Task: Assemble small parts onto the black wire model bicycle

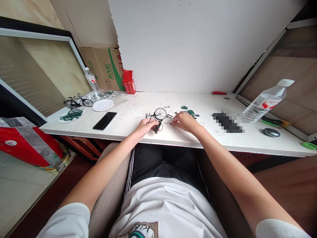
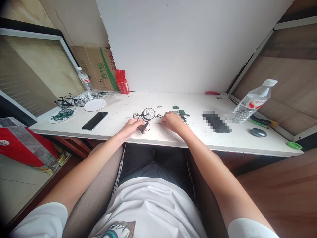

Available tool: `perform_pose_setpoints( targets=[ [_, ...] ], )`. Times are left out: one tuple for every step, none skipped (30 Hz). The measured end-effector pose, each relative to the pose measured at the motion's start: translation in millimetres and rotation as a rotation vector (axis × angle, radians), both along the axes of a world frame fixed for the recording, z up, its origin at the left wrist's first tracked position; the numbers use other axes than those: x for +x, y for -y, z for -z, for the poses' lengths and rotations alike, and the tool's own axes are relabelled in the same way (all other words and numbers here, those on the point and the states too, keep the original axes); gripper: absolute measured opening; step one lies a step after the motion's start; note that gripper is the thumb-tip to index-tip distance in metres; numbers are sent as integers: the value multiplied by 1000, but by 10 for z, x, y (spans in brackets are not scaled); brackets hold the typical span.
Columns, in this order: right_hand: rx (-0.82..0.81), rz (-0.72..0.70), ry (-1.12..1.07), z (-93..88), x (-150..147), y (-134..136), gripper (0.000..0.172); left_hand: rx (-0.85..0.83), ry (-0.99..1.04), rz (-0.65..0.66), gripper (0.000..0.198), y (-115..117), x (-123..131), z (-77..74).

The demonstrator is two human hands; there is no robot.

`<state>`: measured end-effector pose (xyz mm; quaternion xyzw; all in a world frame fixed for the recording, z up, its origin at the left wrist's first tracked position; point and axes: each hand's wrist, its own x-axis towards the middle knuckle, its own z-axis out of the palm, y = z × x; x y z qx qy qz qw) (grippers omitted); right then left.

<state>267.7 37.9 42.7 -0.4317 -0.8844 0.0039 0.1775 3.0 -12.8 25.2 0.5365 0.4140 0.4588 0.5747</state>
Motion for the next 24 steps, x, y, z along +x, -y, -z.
perform_pose_setpoints(
  targets=[
    [7,6,28,-2,-10,7,11,0,0,1,16,0,0,-1],
    [1,23,53,-13,-19,18,12,0,0,-1,15,1,0,-2],
    [-16,44,59,-33,-28,31,13,0,-1,-3,15,3,0,-5],
    [-31,62,24,-59,-37,46,14,1,-3,-5,15,5,1,-8],
    [-44,72,-37,-90,-48,63,15,4,-4,-5,16,8,2,-12],
    [-51,68,-113,-123,-61,81,17,7,-6,-3,16,11,3,-15],
    [-50,48,-196,-159,-76,101,17,9,-11,0,17,13,5,-19],
    [-37,13,-276,-194,-92,122,18,10,-18,2,17,16,6,-22],
    [-14,-23,-346,-230,-110,144,19,10,-25,2,17,18,7,-26],
    [13,-47,-405,-265,-127,167,21,7,-32,-1,17,20,7,-30],
    [44,-55,-456,-299,-143,190,23,3,-36,-6,17,23,8,-35],
    [71,-59,-494,-331,-155,214,24,-1,-38,-9,17,26,8,-41],
    [93,-66,-523,-362,-164,238,26,-1,-37,-9,17,30,8,-47],
    [108,-80,-540,-390,-170,261,26,1,-36,-6,17,35,7,-53],
    [113,-104,-544,-414,-174,285,26,5,-38,-3,18,40,7,-58],
    [110,-134,-536,-436,-178,309,25,10,-41,1,18,44,6,-62],
    [101,-165,-520,-452,-184,332,24,15,-44,3,18,47,5,-62],
    [87,-195,-500,-464,-192,354,23,18,-47,7,18,49,4,-61],
    [72,-224,-479,-471,-203,375,22,20,-48,9,18,49,3,-56],
    [61,-249,-461,-474,-217,393,22,21,-48,12,18,47,2,-51],
    [54,-271,-448,-473,-233,409,22,21,-46,13,18,44,1,-44],
    [50,-290,-439,-469,-250,422,23,22,-45,15,19,40,0,-38],
    [51,-306,-434,-463,-266,433,25,22,-45,15,19,36,-1,-34],
    [53,-317,-429,-457,-281,441,27,21,-46,15,19,33,-1,-31]
  ],
)
